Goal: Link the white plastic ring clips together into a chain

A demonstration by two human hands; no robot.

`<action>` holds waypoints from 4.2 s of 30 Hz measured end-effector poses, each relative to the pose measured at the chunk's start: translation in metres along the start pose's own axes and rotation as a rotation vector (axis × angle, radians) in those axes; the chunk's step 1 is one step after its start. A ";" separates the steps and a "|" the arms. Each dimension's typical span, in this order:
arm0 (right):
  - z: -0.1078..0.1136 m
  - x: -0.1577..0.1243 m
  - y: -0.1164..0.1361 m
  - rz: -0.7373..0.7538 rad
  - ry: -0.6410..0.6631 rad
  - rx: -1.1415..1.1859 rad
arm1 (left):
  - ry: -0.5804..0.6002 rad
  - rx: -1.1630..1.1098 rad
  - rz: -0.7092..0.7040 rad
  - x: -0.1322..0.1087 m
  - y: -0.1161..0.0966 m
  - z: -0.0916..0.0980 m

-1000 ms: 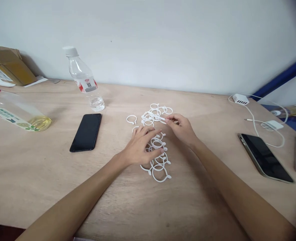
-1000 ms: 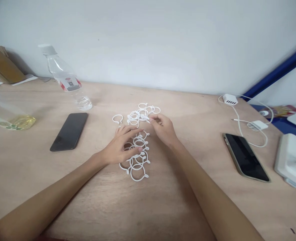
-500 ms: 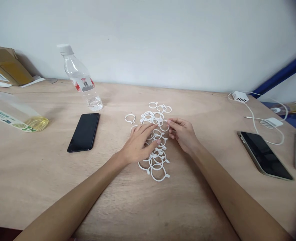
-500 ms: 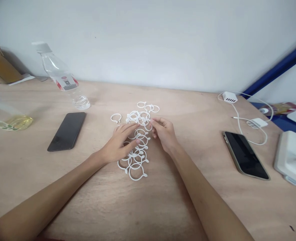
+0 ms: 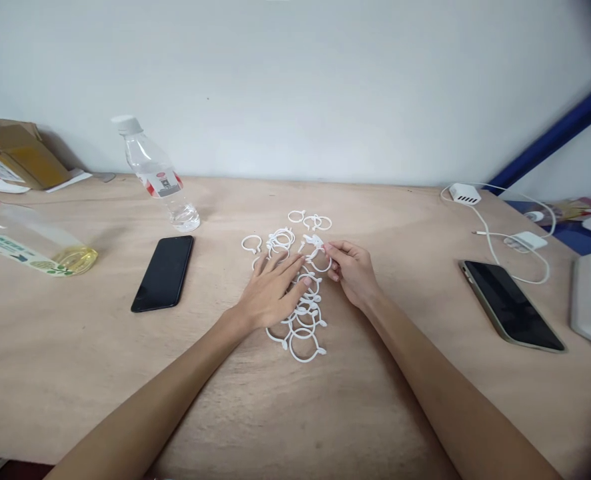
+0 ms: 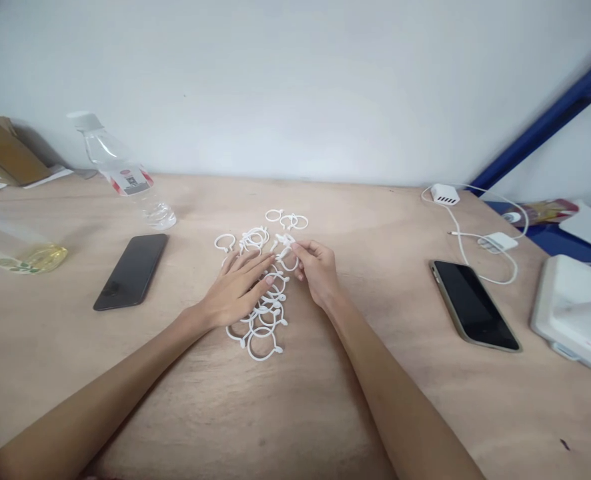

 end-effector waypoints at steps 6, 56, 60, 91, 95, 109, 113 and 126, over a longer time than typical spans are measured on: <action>0.001 -0.001 0.004 -0.050 0.011 0.073 | -0.035 0.010 0.009 0.000 0.001 -0.002; -0.028 -0.028 -0.019 0.022 0.197 -0.109 | -0.292 -0.894 0.194 -0.004 0.017 -0.008; -0.026 -0.027 -0.019 -0.008 0.233 -0.109 | -0.282 -0.956 0.214 -0.004 0.015 -0.005; 0.016 0.001 0.001 0.461 0.007 -0.803 | -0.300 -0.540 -0.080 -0.010 0.012 0.009; 0.016 0.002 -0.006 0.543 0.208 -0.978 | -0.528 -0.712 0.205 -0.010 0.018 0.010; 0.013 0.001 -0.007 0.517 0.251 -0.987 | -0.415 -0.460 0.502 -0.004 0.030 0.007; 0.012 0.001 -0.004 0.467 0.195 -0.937 | -0.398 -0.452 0.450 -0.005 0.028 0.007; 0.015 0.002 0.003 0.355 -0.096 -0.684 | -0.343 -0.167 0.351 0.003 0.034 -0.002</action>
Point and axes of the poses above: each hand's wrist, its own x-axis towards the middle knuckle, its own z-axis out of the back of the hand, y = z × x, the point moved 1 cm from there along x, towards the middle knuckle, and after that the axes turned 14 degrees about x, right-handed, at the moved point
